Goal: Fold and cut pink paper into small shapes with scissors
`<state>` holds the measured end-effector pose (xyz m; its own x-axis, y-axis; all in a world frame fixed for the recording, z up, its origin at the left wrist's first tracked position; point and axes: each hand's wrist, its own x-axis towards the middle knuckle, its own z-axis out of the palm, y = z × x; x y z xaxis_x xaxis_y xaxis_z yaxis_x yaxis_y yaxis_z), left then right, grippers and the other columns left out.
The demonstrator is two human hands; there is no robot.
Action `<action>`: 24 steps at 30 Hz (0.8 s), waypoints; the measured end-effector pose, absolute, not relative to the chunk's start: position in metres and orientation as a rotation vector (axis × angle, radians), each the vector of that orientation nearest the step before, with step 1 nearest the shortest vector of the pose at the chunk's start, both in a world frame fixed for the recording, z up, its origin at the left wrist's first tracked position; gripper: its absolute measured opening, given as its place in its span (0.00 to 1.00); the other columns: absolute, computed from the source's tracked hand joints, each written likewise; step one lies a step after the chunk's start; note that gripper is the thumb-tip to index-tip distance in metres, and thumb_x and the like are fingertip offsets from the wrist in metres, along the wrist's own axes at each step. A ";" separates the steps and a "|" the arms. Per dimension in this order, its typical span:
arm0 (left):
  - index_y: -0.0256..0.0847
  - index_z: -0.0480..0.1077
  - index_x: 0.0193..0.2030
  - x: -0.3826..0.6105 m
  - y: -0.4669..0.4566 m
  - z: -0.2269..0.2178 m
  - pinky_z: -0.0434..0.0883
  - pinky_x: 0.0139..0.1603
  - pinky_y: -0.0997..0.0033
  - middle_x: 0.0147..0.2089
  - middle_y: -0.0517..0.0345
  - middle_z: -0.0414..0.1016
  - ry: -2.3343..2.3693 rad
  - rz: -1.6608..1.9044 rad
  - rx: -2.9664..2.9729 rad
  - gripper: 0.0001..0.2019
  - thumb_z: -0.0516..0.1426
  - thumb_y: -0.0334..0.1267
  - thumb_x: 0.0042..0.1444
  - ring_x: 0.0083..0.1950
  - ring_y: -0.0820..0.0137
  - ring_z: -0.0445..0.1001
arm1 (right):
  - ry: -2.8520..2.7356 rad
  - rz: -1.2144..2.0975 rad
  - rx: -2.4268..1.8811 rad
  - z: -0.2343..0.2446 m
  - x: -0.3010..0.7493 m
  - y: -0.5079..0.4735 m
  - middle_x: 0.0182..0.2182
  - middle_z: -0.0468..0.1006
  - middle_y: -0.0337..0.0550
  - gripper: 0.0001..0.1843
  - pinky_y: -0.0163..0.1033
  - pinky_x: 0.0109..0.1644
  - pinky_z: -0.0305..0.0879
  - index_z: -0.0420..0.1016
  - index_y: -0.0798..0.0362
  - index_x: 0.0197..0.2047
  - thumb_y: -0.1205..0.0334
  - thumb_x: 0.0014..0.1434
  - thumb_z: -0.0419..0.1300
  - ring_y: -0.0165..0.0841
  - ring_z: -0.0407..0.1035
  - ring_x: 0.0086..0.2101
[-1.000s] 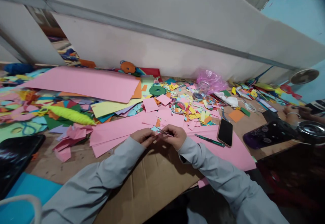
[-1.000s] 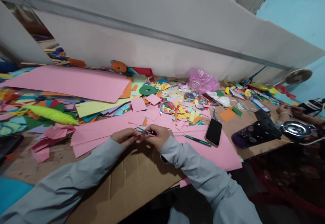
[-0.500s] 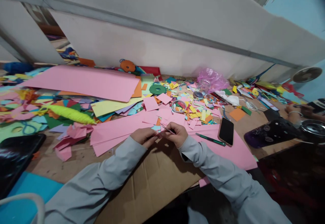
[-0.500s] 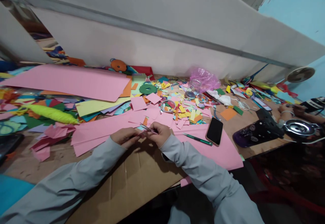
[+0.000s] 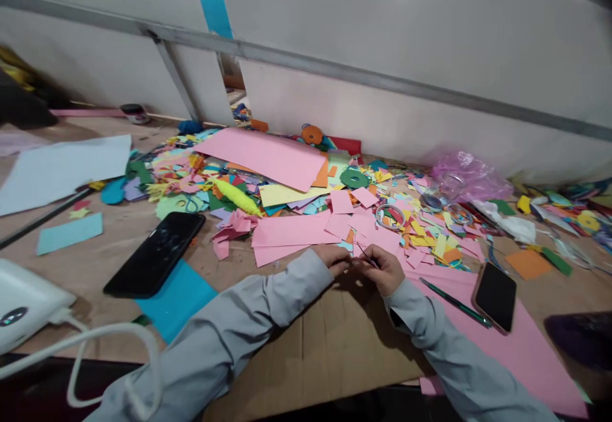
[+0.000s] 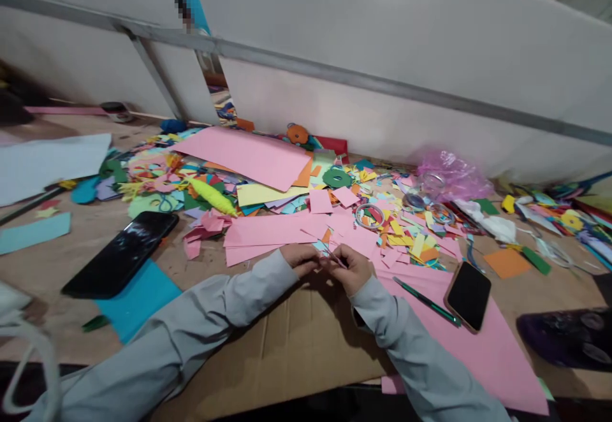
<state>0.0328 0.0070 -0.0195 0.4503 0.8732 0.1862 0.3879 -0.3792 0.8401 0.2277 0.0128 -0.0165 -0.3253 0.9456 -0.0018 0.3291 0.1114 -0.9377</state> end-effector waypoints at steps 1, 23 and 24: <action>0.40 0.76 0.36 0.034 0.006 -0.018 0.65 0.31 0.71 0.28 0.58 0.75 1.080 0.850 1.862 0.12 0.53 0.42 0.57 0.30 0.69 0.71 | -1.726 1.232 -1.239 -0.016 0.227 0.013 0.19 0.68 0.35 0.18 0.34 0.26 0.54 0.70 0.53 0.27 0.45 0.49 0.65 0.28 0.58 0.22; 0.42 0.68 0.29 -0.029 0.011 0.027 0.65 0.24 0.75 0.19 0.65 0.65 1.608 1.402 1.468 0.13 0.54 0.49 0.54 0.22 0.73 0.64 | -1.567 0.824 -1.387 -0.008 0.260 0.061 0.26 0.72 0.37 0.14 0.37 0.36 0.63 0.72 0.53 0.32 0.53 0.45 0.63 0.31 0.64 0.28; 0.42 0.69 0.31 -0.035 0.008 0.030 0.65 0.25 0.75 0.19 0.65 0.65 1.671 1.419 1.470 0.12 0.54 0.49 0.54 0.22 0.73 0.64 | -1.591 0.771 -1.426 -0.008 0.263 0.064 0.27 0.72 0.37 0.14 0.38 0.36 0.63 0.73 0.53 0.33 0.54 0.44 0.63 0.31 0.64 0.28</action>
<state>-0.0353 0.0085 0.0304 -0.2946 0.9202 0.2576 0.4032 -0.1247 0.9066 0.2635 0.0635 -0.0083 0.0038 0.9827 0.1853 0.4638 0.1624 -0.8709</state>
